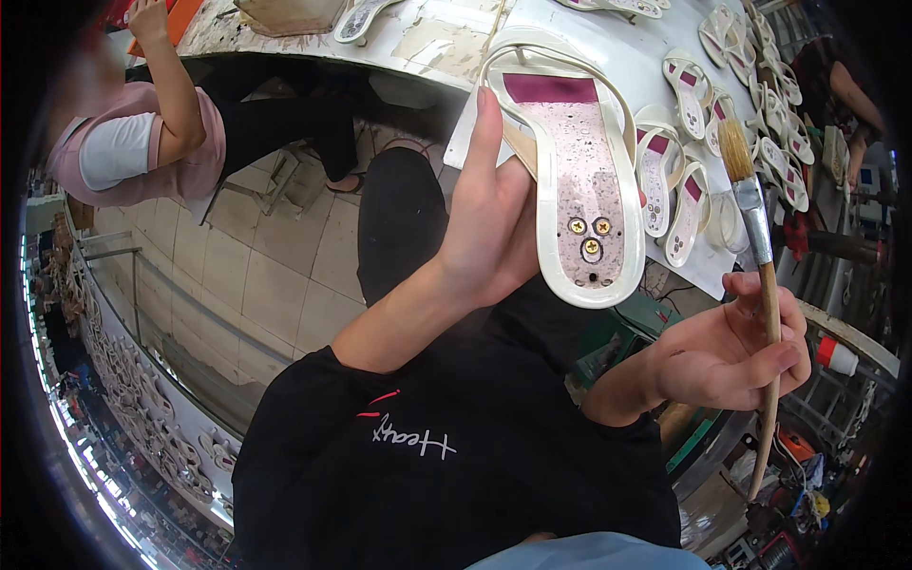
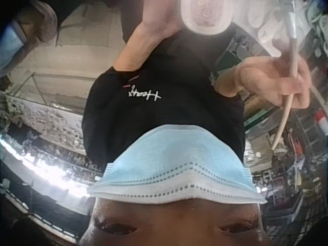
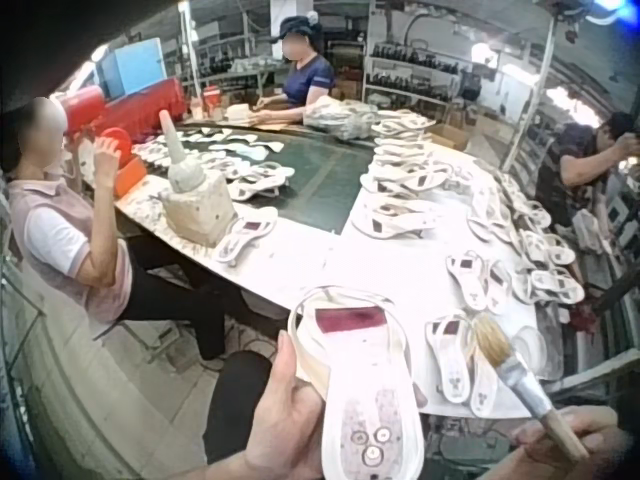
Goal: Apply glue to the inner soles of white high-heeled shoes using a brush.
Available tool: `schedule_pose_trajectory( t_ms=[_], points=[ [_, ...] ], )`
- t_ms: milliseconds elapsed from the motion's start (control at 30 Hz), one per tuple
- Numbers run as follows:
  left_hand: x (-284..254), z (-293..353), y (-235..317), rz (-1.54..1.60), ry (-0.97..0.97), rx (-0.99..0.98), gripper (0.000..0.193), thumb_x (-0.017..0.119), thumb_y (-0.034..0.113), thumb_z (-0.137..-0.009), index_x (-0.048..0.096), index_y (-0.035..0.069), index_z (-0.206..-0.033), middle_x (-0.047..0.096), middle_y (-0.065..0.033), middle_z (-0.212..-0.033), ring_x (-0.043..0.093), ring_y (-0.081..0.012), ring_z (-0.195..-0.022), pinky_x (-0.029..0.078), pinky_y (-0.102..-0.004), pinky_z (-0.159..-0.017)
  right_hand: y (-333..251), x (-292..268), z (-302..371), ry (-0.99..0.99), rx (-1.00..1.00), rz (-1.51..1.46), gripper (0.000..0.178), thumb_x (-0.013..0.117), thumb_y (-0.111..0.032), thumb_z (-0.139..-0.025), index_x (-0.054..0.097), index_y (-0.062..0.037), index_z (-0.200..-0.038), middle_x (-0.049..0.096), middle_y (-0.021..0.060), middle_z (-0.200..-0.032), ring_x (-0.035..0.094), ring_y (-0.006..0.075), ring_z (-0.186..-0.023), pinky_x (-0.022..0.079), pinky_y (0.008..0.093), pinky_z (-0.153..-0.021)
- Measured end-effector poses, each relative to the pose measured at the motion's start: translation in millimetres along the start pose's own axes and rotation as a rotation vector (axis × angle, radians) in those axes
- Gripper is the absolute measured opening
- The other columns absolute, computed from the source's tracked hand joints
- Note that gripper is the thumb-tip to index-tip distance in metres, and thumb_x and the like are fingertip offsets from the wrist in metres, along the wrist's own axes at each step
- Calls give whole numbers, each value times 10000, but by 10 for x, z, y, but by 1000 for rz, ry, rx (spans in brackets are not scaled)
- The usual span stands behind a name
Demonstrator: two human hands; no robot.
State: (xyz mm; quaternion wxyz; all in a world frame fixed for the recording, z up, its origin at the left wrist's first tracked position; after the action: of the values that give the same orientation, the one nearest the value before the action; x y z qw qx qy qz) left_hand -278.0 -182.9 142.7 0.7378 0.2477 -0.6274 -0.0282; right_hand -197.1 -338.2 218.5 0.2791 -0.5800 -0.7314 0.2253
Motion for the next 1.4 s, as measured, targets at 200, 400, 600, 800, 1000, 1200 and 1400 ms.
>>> schedule_pose_trajectory(
  t_ms=[200, 400, 600, 800, 1000, 1200, 1400],
  points=[
    [-7, 28, 10, -79, 25, 14, 1003, 48, 779, -815, 295, -19, -1371, 550, -262, -1121, 647, -354, -857, 561, -415, -731, 21, 20, 4, -58, -18, -14, 300, 440, -286, -973, 420, 7, -912, 580, 218, -878, 621, 266, -667, 543, 312, -562],
    [2, 61, -46, -189, 103, 97, 985, 43, 747, -846, 254, -40, -1398, 503, -219, -1259, 505, -289, -1173, 370, -383, -1015, -12, 320, 84, -373, 60, -63, 245, 595, -110, -881, 413, 25, -975, 569, 263, -914, 635, 294, -725, 568, 333, -627],
    [-4, 170, -186, -347, 75, 170, 841, 114, 675, -908, 226, 8, -1408, 460, -122, -1307, 474, -179, -1180, 360, -308, -998, 91, 508, 259, -528, 201, -165, 247, 661, 74, -791, 504, 34, -977, 587, 244, -1016, 649, 243, -856, 547, 269, -738],
    [-21, 201, -306, -559, -27, 146, 950, 43, 739, -837, 89, -1, -1431, 334, -163, -1385, 362, -233, -1274, 302, -358, -1049, 70, 598, 312, -619, 138, -114, 170, 551, 75, -861, 435, 40, -981, 558, 287, -1007, 655, 347, -859, 584, 400, -763],
    [9, 200, -332, -766, -156, 130, 1054, -38, 800, -761, -53, 6, -1453, 243, -200, -1441, 276, -272, -1343, 266, -380, -1079, 76, 634, 344, -627, 111, -132, 173, 557, 66, -862, 436, 35, -982, 560, 288, -1009, 656, 363, -855, 586, 408, -753],
    [25, 213, -333, -781, -154, 124, 1061, -18, 811, -755, -79, 14, -1451, 221, -203, -1445, 279, -274, -1341, 281, -382, -1073, 85, 660, 358, -616, 112, -160, 175, 564, 57, -864, 441, 32, -985, 565, 286, -1001, 657, 361, -857, 587, 398, -750],
    [2, 221, -352, -737, -95, 140, 1083, -5, 828, -742, -56, 13, -1454, 176, -187, -1482, 221, -276, -1372, 219, -406, -1103, 119, 637, 359, -581, 150, -120, 153, 551, 65, -871, 440, 41, -974, 568, 284, -990, 658, 353, -854, 586, 390, -753]
  ],
)
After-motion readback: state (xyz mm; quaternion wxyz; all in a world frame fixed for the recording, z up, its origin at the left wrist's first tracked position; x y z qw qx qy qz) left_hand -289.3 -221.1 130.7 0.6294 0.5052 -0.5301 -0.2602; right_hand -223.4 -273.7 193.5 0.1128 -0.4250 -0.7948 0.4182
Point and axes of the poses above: each hand's wrist, its own z-axis away from the middle knuckle, its own x-axis out of the palm, y = z × x, the point moved 5 cm from there along -z, towards the middle knuckle
